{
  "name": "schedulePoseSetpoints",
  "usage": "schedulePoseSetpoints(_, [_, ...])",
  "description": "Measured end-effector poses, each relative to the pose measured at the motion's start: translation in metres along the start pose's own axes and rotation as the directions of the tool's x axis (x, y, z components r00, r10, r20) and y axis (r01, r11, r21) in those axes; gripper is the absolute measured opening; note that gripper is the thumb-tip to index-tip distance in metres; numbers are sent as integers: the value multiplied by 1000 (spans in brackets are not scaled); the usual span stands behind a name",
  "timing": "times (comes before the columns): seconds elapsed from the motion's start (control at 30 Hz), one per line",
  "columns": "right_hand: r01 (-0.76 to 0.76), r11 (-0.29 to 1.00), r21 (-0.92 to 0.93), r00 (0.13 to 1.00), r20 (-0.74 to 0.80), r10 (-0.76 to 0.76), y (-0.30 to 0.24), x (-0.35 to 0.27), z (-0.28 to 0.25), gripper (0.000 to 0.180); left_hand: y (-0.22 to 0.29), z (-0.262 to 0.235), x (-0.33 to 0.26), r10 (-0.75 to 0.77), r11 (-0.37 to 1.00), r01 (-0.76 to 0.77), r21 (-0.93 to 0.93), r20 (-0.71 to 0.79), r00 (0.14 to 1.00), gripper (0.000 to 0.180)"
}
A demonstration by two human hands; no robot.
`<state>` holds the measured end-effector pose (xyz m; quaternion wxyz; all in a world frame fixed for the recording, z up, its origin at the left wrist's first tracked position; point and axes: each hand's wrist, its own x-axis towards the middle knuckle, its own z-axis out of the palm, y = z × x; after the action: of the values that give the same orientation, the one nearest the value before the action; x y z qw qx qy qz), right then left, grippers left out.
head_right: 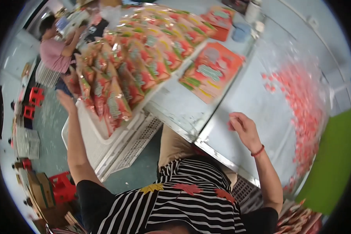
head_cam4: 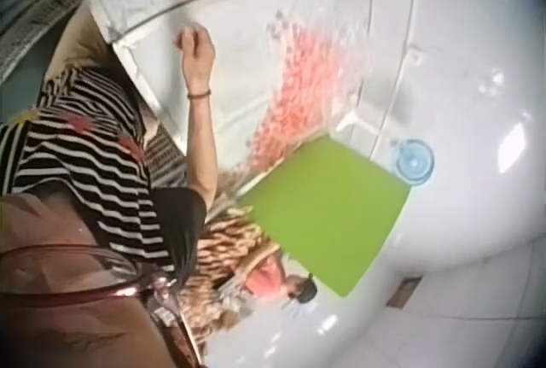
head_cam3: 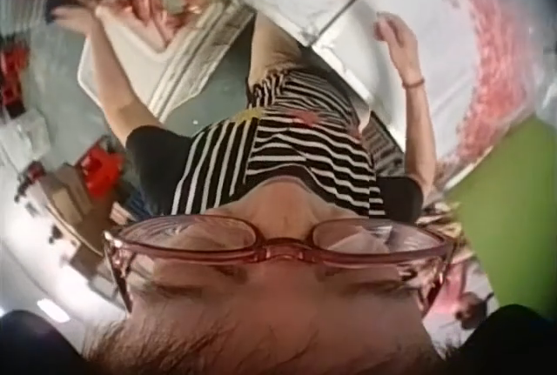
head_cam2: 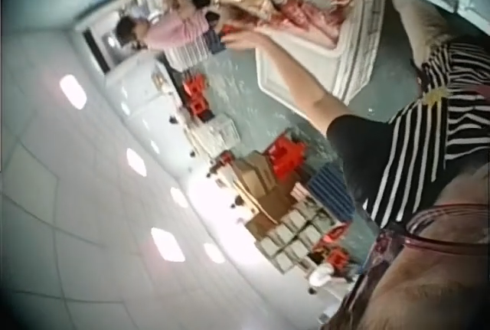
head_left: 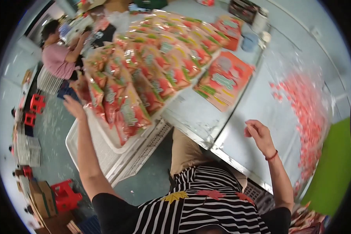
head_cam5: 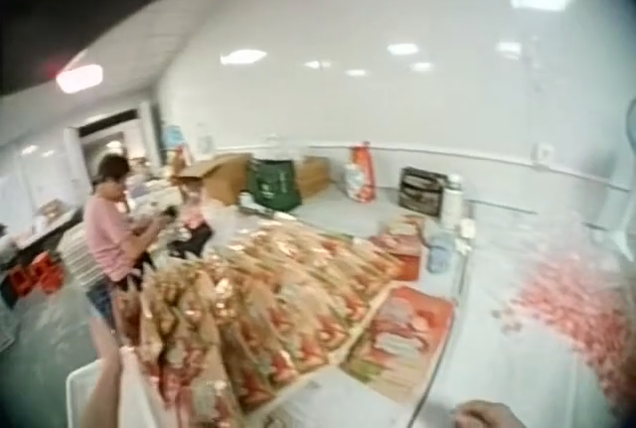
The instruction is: Packing individual pink candies into plastic bags and stacking them on a tray.
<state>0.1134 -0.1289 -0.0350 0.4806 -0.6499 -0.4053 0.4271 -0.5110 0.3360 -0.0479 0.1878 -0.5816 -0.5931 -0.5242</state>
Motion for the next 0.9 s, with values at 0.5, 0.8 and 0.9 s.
schedulePoseSetpoints(0.5, [-63,957,282,944,-294,148,98,-27,-21,17,492,23,-251,957,278,-400,-873,214,197,42])
schedulePoseSetpoints(0.8, [16,996,91,934,-356,18,101,-29,-14,17,476,44,-267,988,153,-484,-862,139,66,36])
schedulePoseSetpoints(0.9, [-5,998,60,923,-384,28,100,-30,-15,16,481,42,-263,980,198,-442,-875,193,57,33])
